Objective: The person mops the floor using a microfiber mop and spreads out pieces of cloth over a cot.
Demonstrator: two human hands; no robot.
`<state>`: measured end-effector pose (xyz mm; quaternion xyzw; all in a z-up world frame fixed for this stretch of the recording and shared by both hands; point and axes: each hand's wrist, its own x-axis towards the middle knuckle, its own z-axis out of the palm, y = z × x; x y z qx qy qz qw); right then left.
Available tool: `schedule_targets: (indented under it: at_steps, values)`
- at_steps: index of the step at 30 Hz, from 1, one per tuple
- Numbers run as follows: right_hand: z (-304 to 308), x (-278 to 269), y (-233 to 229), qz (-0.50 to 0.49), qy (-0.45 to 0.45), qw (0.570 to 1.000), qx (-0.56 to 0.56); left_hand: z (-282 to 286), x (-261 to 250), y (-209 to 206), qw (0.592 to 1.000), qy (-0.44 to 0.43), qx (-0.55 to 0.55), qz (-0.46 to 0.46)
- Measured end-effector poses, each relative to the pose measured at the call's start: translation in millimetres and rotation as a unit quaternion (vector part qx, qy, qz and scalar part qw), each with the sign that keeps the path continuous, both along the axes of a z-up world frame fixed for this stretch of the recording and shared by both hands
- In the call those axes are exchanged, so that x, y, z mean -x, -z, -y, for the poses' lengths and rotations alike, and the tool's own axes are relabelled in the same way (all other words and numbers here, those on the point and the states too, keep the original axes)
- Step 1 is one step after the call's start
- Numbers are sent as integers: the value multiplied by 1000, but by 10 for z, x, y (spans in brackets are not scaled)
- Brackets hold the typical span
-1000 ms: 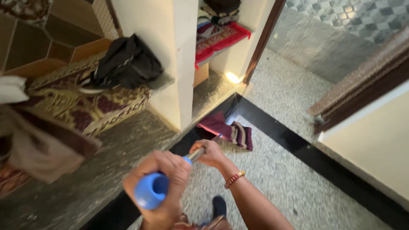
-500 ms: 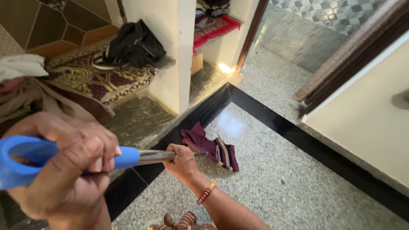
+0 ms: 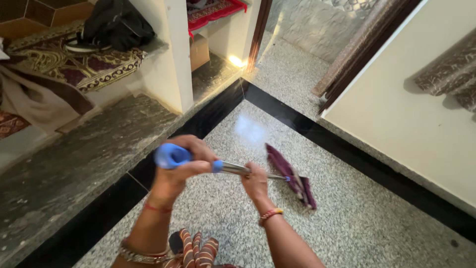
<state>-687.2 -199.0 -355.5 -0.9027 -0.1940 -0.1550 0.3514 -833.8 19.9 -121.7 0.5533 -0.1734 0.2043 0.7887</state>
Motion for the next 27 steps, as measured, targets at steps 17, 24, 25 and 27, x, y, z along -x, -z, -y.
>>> schedule_targets:
  at_steps: [17, 24, 25, 27]
  values:
    - [1886, 574, 967, -186, 73, 975, 94, 1138, 608, 706, 991, 35, -74, -108]
    - [619, 1366, 277, -200, -27, 977, 67, 401, 1522, 204, 993, -47, 4, -109]
    - [398, 1539, 123, -217, -50, 973, 53, 250, 1693, 99, 995, -64, -1, -77]
    - [-21, 1883, -203, -279, -81, 954, 74, -35, 2027, -148, 995, -101, -11, -9]
